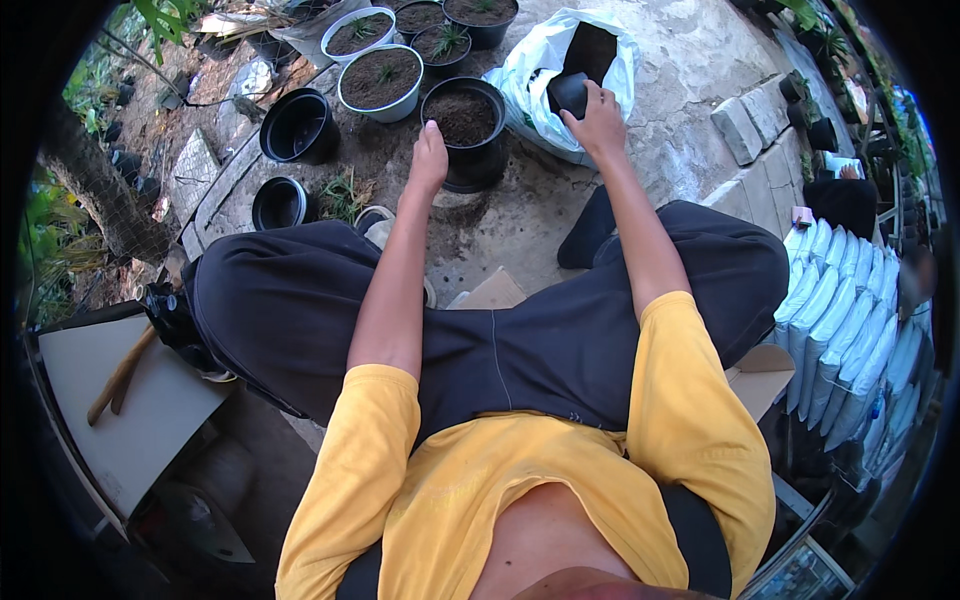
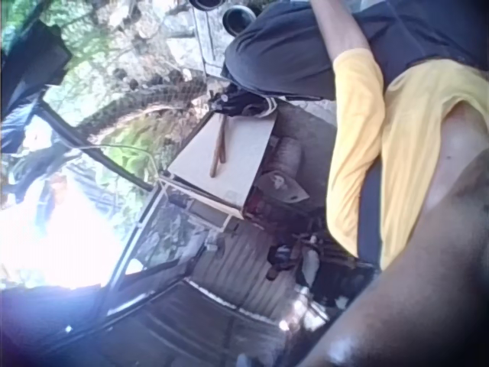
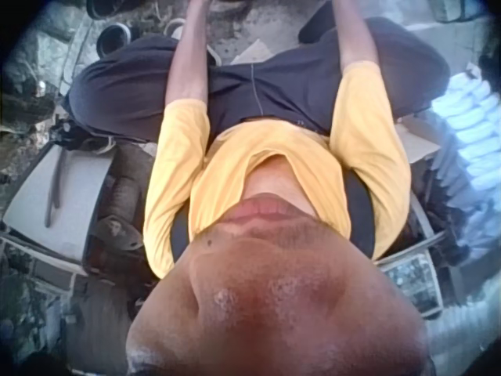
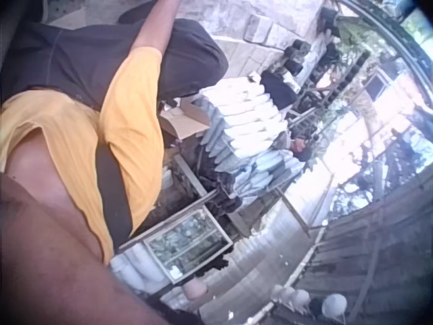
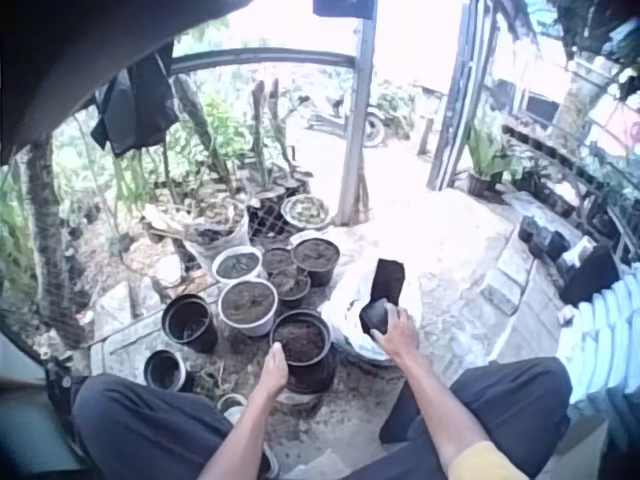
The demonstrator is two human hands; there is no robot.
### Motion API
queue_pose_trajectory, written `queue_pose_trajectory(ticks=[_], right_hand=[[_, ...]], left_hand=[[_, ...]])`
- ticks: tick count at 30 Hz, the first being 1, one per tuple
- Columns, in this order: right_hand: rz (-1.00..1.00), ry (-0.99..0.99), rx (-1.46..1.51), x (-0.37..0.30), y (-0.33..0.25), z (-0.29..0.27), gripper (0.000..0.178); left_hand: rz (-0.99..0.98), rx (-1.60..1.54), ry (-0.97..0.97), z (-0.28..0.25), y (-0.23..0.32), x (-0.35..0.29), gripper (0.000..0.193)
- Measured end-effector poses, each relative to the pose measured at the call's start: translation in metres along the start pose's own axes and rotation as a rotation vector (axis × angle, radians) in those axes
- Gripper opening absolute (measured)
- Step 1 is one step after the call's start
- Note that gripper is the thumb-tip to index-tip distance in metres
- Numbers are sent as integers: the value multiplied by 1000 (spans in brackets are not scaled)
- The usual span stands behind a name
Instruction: The person scoops soil from a large white bag into a black pot using a small scoop. They then place a small plant into the pot and cover the roots with more soil. The person repeats this process for multiple pots.
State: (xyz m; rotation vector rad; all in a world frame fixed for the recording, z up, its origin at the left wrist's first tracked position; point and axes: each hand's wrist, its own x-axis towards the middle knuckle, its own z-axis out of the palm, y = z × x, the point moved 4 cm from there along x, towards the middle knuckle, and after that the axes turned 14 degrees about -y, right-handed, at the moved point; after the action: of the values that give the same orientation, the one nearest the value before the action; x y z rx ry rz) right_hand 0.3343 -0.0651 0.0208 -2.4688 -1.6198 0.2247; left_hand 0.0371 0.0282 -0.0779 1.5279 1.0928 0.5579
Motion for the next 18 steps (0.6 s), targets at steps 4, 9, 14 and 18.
queue_pose_trajectory(ticks=[4,9,14,18], right_hand=[[-51,-158,-59,8,1,33,67],[-63,-307,-57,23,4,55,64],[-2,-422,97,38,13,56,67],[195,-333,455,46,36,38,74]], left_hand=[[45,-41,12,1,2,-1,67],[80,-25,10,-2,-3,1,67],[38,-66,16,-3,-1,-1,66],[-2,-80,-52,1,6,-2,66]])
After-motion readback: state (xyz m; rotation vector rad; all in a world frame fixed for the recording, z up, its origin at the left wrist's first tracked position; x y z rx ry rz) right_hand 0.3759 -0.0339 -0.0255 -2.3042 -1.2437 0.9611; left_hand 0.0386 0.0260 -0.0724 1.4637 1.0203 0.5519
